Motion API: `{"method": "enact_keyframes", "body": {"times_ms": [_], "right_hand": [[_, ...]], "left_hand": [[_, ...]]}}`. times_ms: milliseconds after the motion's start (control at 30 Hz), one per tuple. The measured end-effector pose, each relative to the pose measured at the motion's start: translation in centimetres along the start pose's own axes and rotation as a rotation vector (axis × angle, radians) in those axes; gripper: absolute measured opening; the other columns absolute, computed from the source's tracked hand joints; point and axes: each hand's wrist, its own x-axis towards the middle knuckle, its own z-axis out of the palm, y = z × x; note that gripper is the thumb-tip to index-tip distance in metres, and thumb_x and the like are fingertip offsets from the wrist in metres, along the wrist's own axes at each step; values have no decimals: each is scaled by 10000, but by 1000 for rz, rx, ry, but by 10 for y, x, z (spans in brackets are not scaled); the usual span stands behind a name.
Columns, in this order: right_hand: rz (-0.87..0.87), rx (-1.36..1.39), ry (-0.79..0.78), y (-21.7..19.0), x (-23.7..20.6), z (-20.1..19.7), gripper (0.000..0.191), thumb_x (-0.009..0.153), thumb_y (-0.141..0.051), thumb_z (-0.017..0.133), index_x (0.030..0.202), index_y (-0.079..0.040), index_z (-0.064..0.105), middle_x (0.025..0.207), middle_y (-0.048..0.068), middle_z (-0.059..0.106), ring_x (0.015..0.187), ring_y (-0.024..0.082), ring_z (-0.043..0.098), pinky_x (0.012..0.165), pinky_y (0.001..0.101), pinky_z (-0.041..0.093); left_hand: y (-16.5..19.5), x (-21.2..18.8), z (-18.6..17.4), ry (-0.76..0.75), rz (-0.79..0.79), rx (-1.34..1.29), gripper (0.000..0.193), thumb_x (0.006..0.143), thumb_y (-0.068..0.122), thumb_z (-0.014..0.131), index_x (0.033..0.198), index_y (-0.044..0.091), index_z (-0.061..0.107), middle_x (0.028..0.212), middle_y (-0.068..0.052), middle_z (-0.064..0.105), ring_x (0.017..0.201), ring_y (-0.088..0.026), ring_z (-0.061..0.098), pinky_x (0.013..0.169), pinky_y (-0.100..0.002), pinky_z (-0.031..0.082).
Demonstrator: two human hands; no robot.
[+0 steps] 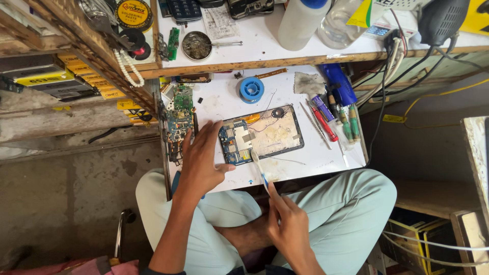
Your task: The person sits at a repair bench and brushes the exposed motherboard of a disassembled phone with a toothbrush, holding the frame steady with the other hand. They then use a pointed hand tool to work on the board and its components, repeatedly treating the board surface.
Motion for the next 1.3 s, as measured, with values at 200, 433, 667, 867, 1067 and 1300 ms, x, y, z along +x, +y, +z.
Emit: {"method": "enact_keyframes", "body": {"times_ms": [200,433,667,867,1067,1300], "right_hand": [[12,16,-12,2,8,5,454,848,3,659,1293,-73,700,637,146,584,498,304,581,483,419,440],[-40,59,21,-3,-2,9,434,863,-3,656,1294,-50,685,660,140,607,513,306,601,484,408,453],[-79,39,13,-1,13,8,434,872,4,648,1302,-42,677,667,155,613,521,319,610,487,419,453],[-100,64,-2,-10,11,13,444,870,12,647,1311,-37,673,681,148,617,541,322,612,503,426,456],[-42,58,-43,-13,-3,6,438,858,11,653,1287,-65,695,662,143,623,511,308,611,480,415,464],[-104,10,-26,-14,27,24,458,866,8,647,1319,-48,677,678,149,612,523,331,593,499,433,452]], "left_hand": [[1,1,-1,-10,5,32,1097,562,223,948,1492,42,395,1466,-230,520,1438,-323,421,1207,-544,182],[7,1,-3,-53,-13,11,1212,578,179,929,1558,31,231,1528,-238,432,1451,-347,371,1205,-599,132],[9,1,-5,-73,-4,46,1166,595,177,929,1547,54,266,1508,-224,463,1455,-342,375,1210,-596,139],[8,2,-6,-75,-35,46,1150,582,193,937,1528,37,302,1485,-224,474,1455,-331,380,1213,-562,158],[4,-2,-1,-16,40,38,1111,598,180,928,1517,7,328,1495,-220,488,1464,-334,380,1221,-568,149],[5,1,-3,-40,1,9,1106,587,174,925,1512,19,338,1484,-209,493,1461,-317,381,1227,-553,142]]}}
